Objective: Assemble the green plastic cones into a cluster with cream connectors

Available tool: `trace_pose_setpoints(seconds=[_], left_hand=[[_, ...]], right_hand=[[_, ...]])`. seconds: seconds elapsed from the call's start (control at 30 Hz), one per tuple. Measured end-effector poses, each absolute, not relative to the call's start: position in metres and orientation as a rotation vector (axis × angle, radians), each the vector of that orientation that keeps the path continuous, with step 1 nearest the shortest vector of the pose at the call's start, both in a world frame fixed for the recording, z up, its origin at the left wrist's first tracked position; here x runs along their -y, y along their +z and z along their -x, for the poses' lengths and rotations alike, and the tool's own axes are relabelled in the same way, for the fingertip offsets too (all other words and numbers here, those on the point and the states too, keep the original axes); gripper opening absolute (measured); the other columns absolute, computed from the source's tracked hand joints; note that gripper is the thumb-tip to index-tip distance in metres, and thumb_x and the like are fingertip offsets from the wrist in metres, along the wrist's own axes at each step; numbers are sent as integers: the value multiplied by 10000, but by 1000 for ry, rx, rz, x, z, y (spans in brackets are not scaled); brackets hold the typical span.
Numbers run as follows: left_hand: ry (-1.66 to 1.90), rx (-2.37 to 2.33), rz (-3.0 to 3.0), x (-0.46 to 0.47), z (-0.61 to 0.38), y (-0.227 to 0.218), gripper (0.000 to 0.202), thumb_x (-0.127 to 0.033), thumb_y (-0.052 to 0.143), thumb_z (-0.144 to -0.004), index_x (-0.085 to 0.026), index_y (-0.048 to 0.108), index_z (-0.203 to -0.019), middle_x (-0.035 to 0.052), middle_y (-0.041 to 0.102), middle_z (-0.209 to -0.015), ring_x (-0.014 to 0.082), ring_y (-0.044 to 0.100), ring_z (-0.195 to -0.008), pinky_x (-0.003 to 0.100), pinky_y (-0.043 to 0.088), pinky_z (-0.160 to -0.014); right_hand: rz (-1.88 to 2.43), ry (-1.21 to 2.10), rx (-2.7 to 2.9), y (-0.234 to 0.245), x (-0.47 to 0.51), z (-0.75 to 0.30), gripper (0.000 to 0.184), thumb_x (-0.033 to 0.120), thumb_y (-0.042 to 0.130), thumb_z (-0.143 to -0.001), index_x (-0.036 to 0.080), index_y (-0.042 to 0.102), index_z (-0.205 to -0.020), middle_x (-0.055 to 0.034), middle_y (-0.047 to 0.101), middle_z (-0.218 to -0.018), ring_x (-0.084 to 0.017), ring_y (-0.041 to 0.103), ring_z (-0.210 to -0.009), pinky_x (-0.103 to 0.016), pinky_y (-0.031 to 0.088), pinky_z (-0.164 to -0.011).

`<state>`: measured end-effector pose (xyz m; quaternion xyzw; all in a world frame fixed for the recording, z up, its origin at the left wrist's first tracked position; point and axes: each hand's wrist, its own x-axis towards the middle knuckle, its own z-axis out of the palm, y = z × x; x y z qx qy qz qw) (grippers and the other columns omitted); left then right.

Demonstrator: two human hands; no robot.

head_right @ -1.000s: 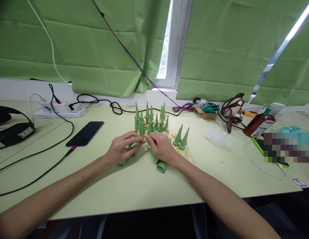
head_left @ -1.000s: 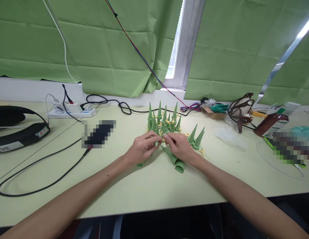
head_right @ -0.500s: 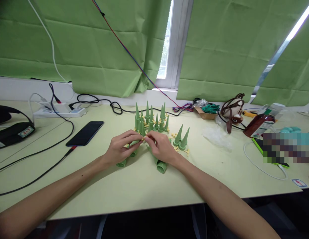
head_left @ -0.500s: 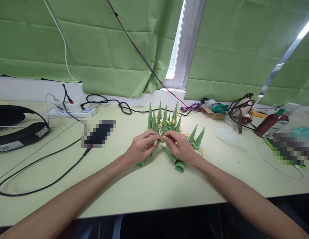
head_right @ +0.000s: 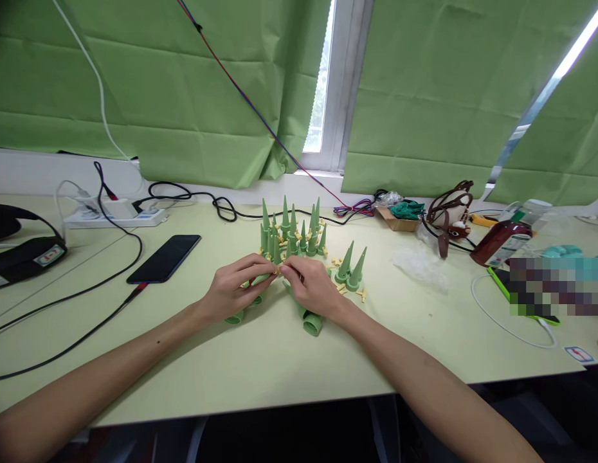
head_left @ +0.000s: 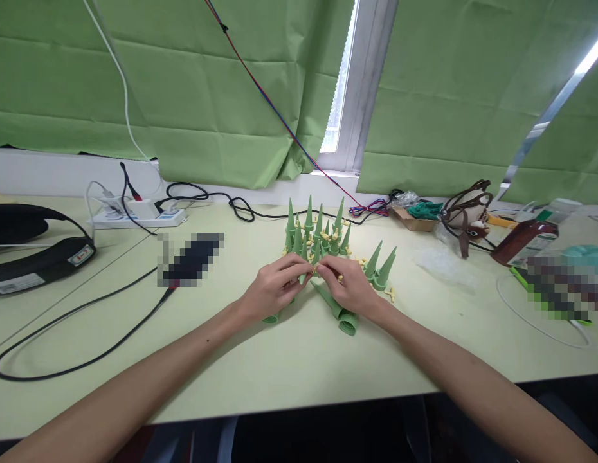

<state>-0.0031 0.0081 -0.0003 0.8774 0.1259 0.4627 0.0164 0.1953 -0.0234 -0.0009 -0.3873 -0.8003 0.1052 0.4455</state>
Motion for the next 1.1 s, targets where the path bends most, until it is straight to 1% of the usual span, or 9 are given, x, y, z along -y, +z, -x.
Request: trace_pose_setpoints(seconds=[0.1,0.3,0.4,0.5,0.6,0.73,0.8,0.87,1.1], left_hand=[[1436,-389,-2740,-8,3,0,202,-99,561,-901,-185,644,-1064,75,667,-946,123,624,-750,214,504,-594],[1444,-374,-2747,-8,2,0,187,-102,583,-895,-186,636,-1054,77,678,-942,141,658,-795,244,548,-668],[1448,-373,-2735,-7,2,0,179,-102,595,-890,-178,634,-1048,81,680,-938,144,662,-797,247,552,-676],[1450,-393,-2721,-7,2,0,161,-118,594,-892,-181,642,-1033,78,681,-934,137,657,-764,245,547,-661],[1453,-405,-2704,-7,2,0,154,-124,589,-894,-183,646,-1025,75,680,-930,133,648,-743,243,537,-642],[1448,-416,-2683,-7,2,0,153,-128,585,-900,-180,645,-1031,68,667,-917,108,597,-676,221,491,-573],[1448,-440,-2666,-7,2,1,140,-126,591,-899,-177,642,-1019,63,658,-908,96,568,-653,210,466,-549],[1454,-461,-2645,-7,2,1,129,-121,601,-895,-174,639,-1006,62,652,-905,92,554,-651,202,452,-537],[1438,-443,-2630,-7,2,-1,128,-121,606,-891,-169,633,-1006,59,647,-896,90,541,-638,198,442,-523]], right_hand=[[973,259,1988,-2,23,-195,304,292,407,-1001,206,493,-723,7,514,-637,-133,461,-581,-254,352,-589],[977,258,1998,-4,21,-195,375,307,387,-1013,209,366,-651,35,396,-574,-116,372,-528,-256,299,-556],[993,267,2002,-5,20,-196,402,338,372,-1023,211,345,-642,40,372,-564,-113,354,-519,-257,290,-547],[1010,284,2003,-6,20,-195,417,360,357,-1031,209,377,-643,36,392,-566,-115,375,-525,-258,304,-553],[1012,286,1991,-6,21,-195,396,355,370,-1028,202,455,-673,26,454,-590,-118,415,-548,-258,331,-567],[979,309,1950,-2,24,-194,251,336,435,-1006,200,551,-829,8,554,-680,-124,466,-585,-253,377,-583],[954,347,1938,0,26,-193,184,323,461,-994,201,565,-903,0,587,-715,-127,496,-602,-251,395,-582],[937,382,1933,0,27,-193,154,308,470,-987,200,564,-931,-3,595,-722,-130,512,-608,-250,400,-571],[949,389,1940,-1,25,-195,145,279,463,-984,200,546,-895,11,570,-685,-127,486,-579,-258,397,-580]])
